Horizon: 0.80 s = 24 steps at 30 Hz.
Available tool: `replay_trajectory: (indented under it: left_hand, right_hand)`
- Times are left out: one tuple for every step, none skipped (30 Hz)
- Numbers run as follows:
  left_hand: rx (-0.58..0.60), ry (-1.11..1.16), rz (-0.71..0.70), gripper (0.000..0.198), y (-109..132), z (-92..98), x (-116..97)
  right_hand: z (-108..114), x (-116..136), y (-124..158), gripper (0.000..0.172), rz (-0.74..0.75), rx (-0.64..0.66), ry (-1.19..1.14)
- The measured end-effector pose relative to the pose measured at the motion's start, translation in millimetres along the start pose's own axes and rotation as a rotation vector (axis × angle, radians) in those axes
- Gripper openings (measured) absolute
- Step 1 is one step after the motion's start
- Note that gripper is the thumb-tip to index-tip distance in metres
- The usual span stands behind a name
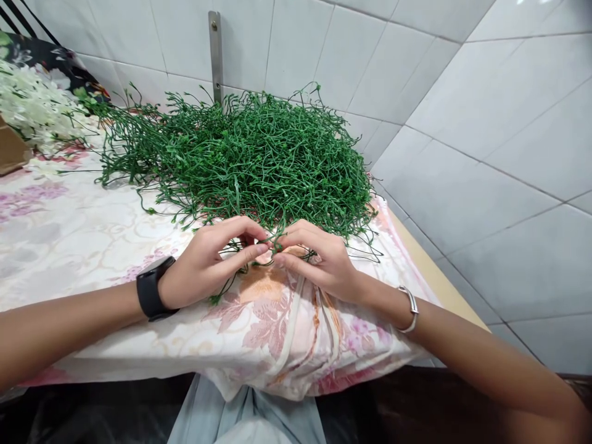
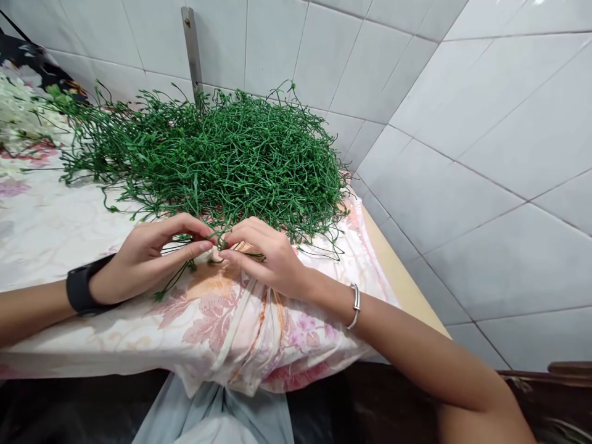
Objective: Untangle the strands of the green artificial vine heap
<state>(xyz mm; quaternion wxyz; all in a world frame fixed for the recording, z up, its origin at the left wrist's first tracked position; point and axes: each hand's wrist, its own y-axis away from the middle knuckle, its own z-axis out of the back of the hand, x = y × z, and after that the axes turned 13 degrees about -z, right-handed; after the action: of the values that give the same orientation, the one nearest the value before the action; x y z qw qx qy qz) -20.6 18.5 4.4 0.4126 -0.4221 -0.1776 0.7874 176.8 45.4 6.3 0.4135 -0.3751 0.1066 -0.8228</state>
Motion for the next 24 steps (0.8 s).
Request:
replay_trajectory:
  left_hand:
    - [0.002, -0.003, 0.004, 0.014, -0.5, 0.6, -0.5]
    - [0.006, -0.009, 0.0, 0.014, -1.0, 1.0, -0.9]
    - [0.015, -0.019, -0.012, 0.014, -1.3, 1.4, -1.3]
    - [0.028, -0.034, -0.03, 0.015, -1.4, 1.6, -1.6]
    - [0.042, -0.053, -0.05, 0.017, -1.4, 1.6, -1.7]
    - [0.054, -0.073, -0.069, 0.019, -1.3, 1.5, -1.8]
    - [0.066, -0.089, -0.083, 0.021, -1.1, 1.3, -1.7]
    - [0.073, -0.1, -0.096, 0.021, -0.8, 1.0, -1.7]
    - [0.077, -0.108, -0.109, 0.02, -0.4, 0.8, -1.6]
    - [0.078, -0.111, -0.126, 0.018, -0.1, 0.8, -1.5]
    - [0.079, -0.113, -0.142, 0.016, 0.2, 0.8, -1.5]
    - [0.08, -0.114, -0.155, 0.014, 0.4, 1.1, -1.4]
    - [0.081, -0.114, -0.166, 0.013, 0.5, 1.4, -1.5]
    - [0.084, -0.113, -0.174, 0.013, 0.5, 1.9, -1.6]
    - [0.091, -0.11, -0.175, 0.014, 0.4, 2.4, -1.9]
    - [0.099, -0.107, -0.173, 0.015, 0.1, 2.9, -2.2]
    - [0.108, -0.105, -0.171, 0.017, -0.2, 3.3, -2.5]
    - [0.12, -0.103, -0.17, 0.018, -0.5, 3.6, -2.9]
    - [0.128, -0.104, -0.167, 0.019, -0.8, 3.7, -3.3]
    - [0.133, -0.107, -0.164, 0.02, -1.1, 3.7, -3.6]
    - [0.134, -0.111, -0.163, 0.019, -1.4, 3.5, -3.9]
    - [0.13, -0.117, -0.163, 0.018, -1.5, 3.3, -4.0]
    - [0.118, -0.127, -0.163, 0.016, -1.6, 3.0, -4.0]
    - [0.098, -0.139, -0.166, 0.014, -1.6, 2.7, -4.0]
  right_hand:
    - [0.4, 0.3, 0.0, 0.009, -0.007, -0.003, -0.031]
    - [0.7, 0.8, 0.0, 0.009, -0.015, 0.0, -0.056]
    - [1.0, 1.4, 0.2, 0.008, -0.022, 0.001, -0.074]
    - [1.3, 2.1, 0.5, 0.008, -0.029, -0.002, -0.085]
    - [1.4, 2.9, 0.7, 0.007, -0.035, -0.008, -0.087]
    - [1.6, 3.8, 1.1, 0.007, -0.036, -0.02, -0.083]
    - [1.6, 4.6, 1.3, 0.007, -0.031, -0.033, -0.076]
    - [1.7, 5.4, 1.5, 0.007, -0.021, -0.041, -0.072]
    - [1.7, 6.1, 1.6, 0.006, -0.01, -0.038, -0.072]
    - [1.7, 6.7, 1.5, 0.006, 0.003, -0.026, -0.077]
    - [1.7, 7.1, 1.4, 0.005, 0.013, -0.007, -0.084]
    - [1.7, 7.5, 1.3, 0.005, 0.021, 0.011, -0.091]
    - [1.7, 7.7, 1.2, 0.004, 0.025, 0.027, -0.093]
    - [1.5, 7.8, 1.2, 0.004, 0.029, 0.038, -0.089]
    - [1.3, 7.9, 1.4, 0.004, 0.03, 0.041, -0.082]
    - [0.9, 8.0, 1.7, 0.005, 0.027, 0.043, -0.078]
    - [0.5, 8.1, 2.2, 0.007, 0.017, 0.045, -0.08]
    - [0.0, 8.2, 2.7, 0.009, 0.006, 0.049, -0.085]
    - [-0.5, 8.3, 3.2, 0.012, -0.007, 0.054, -0.09]
    - [-1.0, 8.5, 3.6, 0.013, -0.015, 0.06, -0.093]
    - [-1.4, 8.8, 3.9, 0.014, -0.015, 0.062, -0.089]
    - [-1.7, 9.1, 3.9, 0.013, -0.009, 0.06, -0.074]
    - [-1.9, 9.4, 3.8, 0.013, 0.0, 0.054, -0.048]
    - [-2.0, 9.8, 3.4, 0.014, 0.009, 0.045, -0.018]
